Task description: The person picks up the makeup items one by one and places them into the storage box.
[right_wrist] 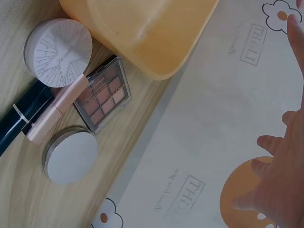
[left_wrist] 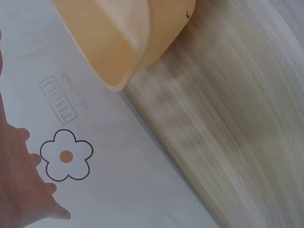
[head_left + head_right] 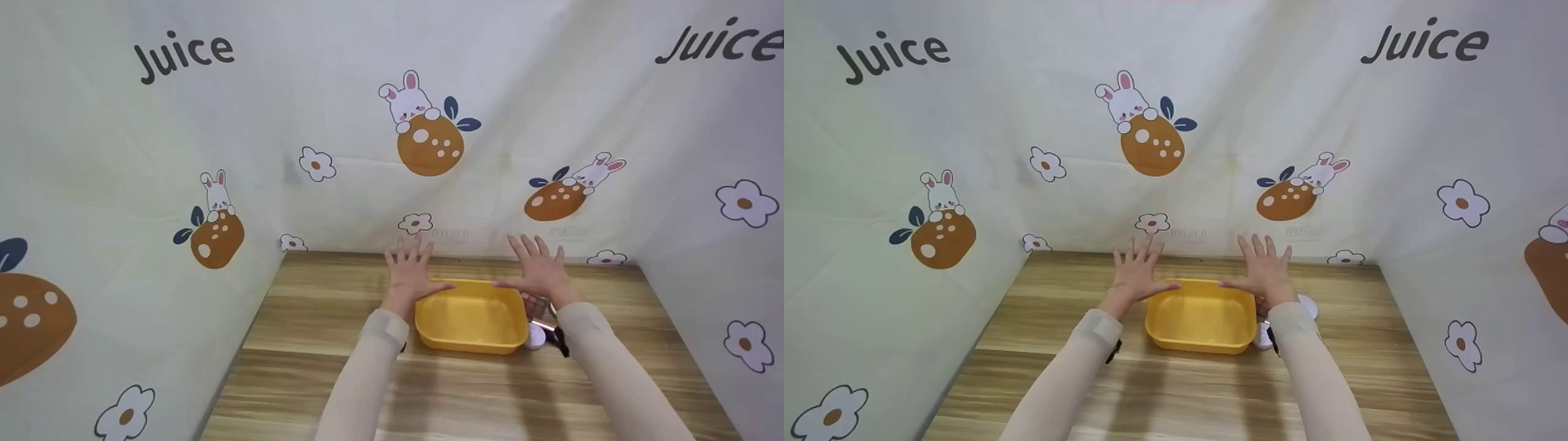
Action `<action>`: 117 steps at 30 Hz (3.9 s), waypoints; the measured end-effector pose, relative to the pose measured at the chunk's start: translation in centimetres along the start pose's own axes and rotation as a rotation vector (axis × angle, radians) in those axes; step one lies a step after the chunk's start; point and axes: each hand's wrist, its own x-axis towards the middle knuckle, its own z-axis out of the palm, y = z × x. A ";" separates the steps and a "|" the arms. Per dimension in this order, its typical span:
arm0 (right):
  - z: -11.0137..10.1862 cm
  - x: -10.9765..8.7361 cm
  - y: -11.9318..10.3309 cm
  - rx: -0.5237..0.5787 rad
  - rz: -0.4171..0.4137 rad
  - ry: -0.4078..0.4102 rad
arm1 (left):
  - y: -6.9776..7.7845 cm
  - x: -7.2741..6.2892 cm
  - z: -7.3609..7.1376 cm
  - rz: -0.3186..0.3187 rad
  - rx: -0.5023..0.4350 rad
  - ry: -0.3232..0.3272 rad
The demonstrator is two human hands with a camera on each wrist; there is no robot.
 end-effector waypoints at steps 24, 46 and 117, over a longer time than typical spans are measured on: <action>0.6 -0.6 1.0 -0.007 0.027 -0.016 | -1.2 -0.7 3.3 0.014 -0.010 -0.009; 1.5 -1.0 2.4 -0.020 0.062 -0.049 | -1.3 -2.0 5.8 0.016 -0.055 -0.031; 6.0 -6.0 5.1 0.103 -0.064 0.009 | -0.5 -3.2 10.3 -0.001 -0.203 -0.006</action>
